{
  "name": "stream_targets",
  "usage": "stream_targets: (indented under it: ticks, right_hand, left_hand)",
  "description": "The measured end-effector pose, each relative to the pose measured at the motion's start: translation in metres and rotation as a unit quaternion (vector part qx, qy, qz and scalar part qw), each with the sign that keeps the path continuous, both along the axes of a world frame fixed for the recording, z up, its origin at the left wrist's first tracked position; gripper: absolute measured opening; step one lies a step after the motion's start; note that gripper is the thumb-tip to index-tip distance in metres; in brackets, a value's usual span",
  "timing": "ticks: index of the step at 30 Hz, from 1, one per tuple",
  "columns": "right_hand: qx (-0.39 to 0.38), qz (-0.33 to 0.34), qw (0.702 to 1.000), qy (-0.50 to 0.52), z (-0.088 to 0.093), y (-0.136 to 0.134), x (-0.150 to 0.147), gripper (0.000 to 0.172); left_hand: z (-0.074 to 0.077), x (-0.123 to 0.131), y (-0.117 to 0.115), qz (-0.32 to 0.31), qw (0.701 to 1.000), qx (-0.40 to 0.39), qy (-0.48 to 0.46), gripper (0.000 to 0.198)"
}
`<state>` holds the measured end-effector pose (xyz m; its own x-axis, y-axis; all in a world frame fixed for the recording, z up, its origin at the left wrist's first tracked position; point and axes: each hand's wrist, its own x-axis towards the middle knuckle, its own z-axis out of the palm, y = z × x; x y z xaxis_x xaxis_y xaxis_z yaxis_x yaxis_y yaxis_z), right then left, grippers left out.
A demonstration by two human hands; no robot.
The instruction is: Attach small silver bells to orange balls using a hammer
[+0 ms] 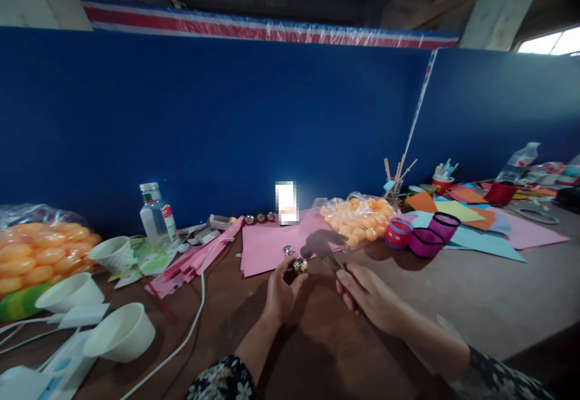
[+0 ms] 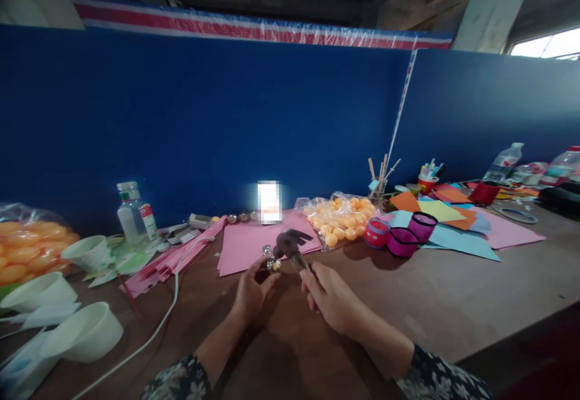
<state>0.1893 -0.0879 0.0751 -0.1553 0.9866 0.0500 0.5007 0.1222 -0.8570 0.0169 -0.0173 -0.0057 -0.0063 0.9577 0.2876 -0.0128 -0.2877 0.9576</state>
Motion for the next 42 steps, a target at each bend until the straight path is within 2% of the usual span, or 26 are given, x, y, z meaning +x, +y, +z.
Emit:
stream_targets:
  ticks: [3,8,11,17,20,25,31,34,38,42]
  right_hand:
    - [0.007,-0.022,0.999,0.023,-0.003,-0.002,0.0,0.033]
    - [-0.034,-0.009,0.999,0.042,-0.004,-0.004,0.0,0.034]
    - [-0.01,-0.033,0.997,0.063,-0.004,-0.005,-0.001,0.034]
    - [-0.035,-0.008,0.998,0.042,-0.002,-0.006,-0.004,0.033]
    - [-0.005,-0.03,0.999,0.028,0.001,-0.01,-0.005,0.031]
    - [-0.006,0.004,1.0,-0.012,0.004,-0.014,-0.007,0.029]
    - [-0.006,-0.007,1.0,0.013,0.006,-0.013,-0.006,0.031]
    - [0.006,-0.01,0.999,0.032,0.007,-0.016,-0.008,0.029]
    - [-0.002,-0.006,0.997,0.078,0.011,-0.02,-0.013,0.018]
    - [-0.021,-0.012,0.996,0.092,0.009,-0.019,-0.015,0.018]
  left_hand:
    - [0.003,-0.001,-0.001,-0.023,0.998,-0.039,-0.036,0.039]
    - [0.009,-0.002,-0.002,-0.06,0.995,-0.06,-0.059,0.029]
    - [0.011,-0.003,-0.002,-0.066,0.993,-0.064,-0.075,0.026]
    - [0.013,-0.003,-0.002,-0.055,0.993,-0.064,-0.081,0.026]
    - [0.013,-0.003,-0.002,-0.04,0.994,-0.063,-0.085,0.028]
    - [0.012,-0.002,-0.001,-0.014,0.994,-0.08,-0.077,0.033]
    - [0.009,-0.004,0.0,-0.053,0.987,-0.072,-0.135,0.049]
    - [0.01,-0.007,0.001,-0.067,0.977,-0.095,-0.178,0.054]
    - [0.012,-0.011,0.001,-0.093,0.958,-0.152,-0.224,0.046]
    - [0.011,-0.012,0.0,-0.13,0.957,-0.146,-0.213,0.03]
